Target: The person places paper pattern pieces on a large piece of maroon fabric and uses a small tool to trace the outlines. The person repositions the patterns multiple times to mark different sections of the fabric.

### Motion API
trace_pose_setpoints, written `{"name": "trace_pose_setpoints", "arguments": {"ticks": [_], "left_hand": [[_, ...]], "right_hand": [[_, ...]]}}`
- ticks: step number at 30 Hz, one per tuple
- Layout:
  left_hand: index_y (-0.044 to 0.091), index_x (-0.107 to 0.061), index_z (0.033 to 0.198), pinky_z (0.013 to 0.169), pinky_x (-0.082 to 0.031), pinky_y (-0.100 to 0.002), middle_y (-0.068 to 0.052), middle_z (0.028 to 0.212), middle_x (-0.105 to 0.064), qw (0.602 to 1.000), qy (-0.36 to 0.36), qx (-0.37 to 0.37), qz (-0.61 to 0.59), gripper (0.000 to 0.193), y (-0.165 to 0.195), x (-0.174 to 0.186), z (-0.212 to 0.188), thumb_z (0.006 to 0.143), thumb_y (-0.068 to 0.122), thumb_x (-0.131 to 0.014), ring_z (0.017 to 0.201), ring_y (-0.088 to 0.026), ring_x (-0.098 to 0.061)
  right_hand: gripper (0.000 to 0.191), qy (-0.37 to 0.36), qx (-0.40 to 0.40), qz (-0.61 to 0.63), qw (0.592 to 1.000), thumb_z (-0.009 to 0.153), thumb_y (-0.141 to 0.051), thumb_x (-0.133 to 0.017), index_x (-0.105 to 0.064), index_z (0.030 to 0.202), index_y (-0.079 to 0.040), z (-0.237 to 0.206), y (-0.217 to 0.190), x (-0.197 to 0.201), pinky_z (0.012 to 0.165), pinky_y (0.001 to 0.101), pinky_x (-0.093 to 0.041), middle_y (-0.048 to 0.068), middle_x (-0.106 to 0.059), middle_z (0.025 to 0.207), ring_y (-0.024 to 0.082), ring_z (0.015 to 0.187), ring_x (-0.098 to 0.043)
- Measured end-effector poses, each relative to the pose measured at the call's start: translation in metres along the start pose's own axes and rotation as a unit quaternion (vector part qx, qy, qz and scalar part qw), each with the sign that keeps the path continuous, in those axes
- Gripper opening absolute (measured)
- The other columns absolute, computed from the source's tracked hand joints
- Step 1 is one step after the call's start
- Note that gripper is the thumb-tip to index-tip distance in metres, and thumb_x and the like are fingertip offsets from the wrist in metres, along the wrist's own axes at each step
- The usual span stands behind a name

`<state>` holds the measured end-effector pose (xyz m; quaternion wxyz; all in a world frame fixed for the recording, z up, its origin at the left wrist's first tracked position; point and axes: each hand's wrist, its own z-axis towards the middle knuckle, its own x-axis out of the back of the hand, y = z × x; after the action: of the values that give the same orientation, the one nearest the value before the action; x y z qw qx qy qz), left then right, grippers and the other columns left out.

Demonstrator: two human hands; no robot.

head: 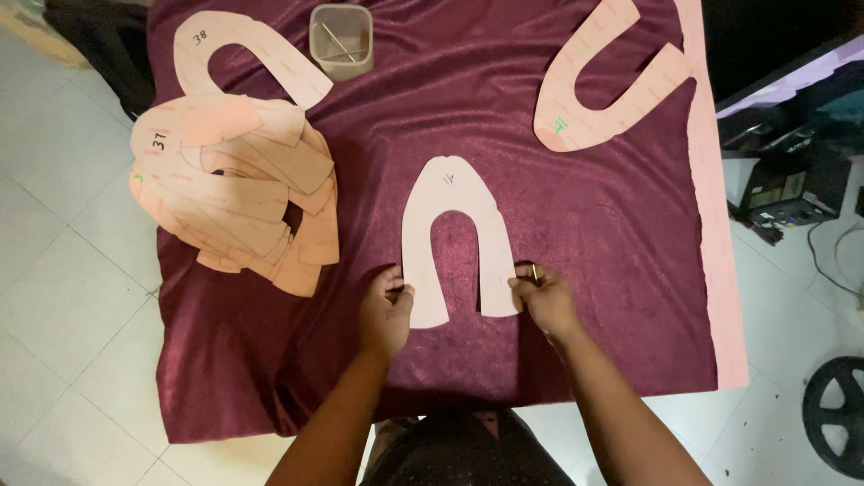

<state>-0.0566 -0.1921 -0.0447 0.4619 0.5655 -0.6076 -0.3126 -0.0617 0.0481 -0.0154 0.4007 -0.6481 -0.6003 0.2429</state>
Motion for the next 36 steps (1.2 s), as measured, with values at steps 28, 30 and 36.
{"name": "trace_pose_setpoints", "arguments": {"ticks": [28,30,36], "left_hand": [[0.008,-0.05,0.146,0.124,-0.009,-0.059,-0.009,0.16,-0.04,0.901,-0.106,-0.224,0.357,0.072,-0.031,0.02,-0.012,0.082,0.027,-0.075,0.154,-0.036,-0.021],[0.008,-0.049,0.146,0.124,-0.008,-0.058,-0.009,0.16,-0.039,0.902,-0.115,-0.214,0.358,0.073,-0.033,0.021,-0.011,0.08,0.025,-0.075,0.154,-0.036,-0.021],[-0.006,-0.04,0.15,0.125,-0.012,-0.06,-0.024,0.163,-0.032,0.918,-0.091,-0.253,0.293,0.075,-0.041,0.025,-0.011,0.085,0.02,-0.069,0.154,-0.042,-0.024]], "right_hand": [[0.031,0.126,-0.011,-0.254,0.959,0.096,-0.018,-0.067,-0.071,0.126,-0.013,-0.002,0.031,0.004,0.059,0.0325,-0.058,0.005,-0.077,0.1,0.017,0.069,-0.068],[0.029,0.129,0.007,-0.196,0.972,0.095,-0.018,-0.067,-0.072,0.124,-0.013,-0.004,0.035,0.011,0.068,0.0295,-0.061,0.004,-0.077,0.105,0.013,0.078,-0.071],[0.03,0.078,0.071,-0.215,0.971,0.093,-0.016,-0.073,-0.075,0.122,-0.013,-0.015,0.045,0.028,0.087,0.0276,-0.056,0.005,-0.065,0.111,0.013,0.093,-0.064]]}}
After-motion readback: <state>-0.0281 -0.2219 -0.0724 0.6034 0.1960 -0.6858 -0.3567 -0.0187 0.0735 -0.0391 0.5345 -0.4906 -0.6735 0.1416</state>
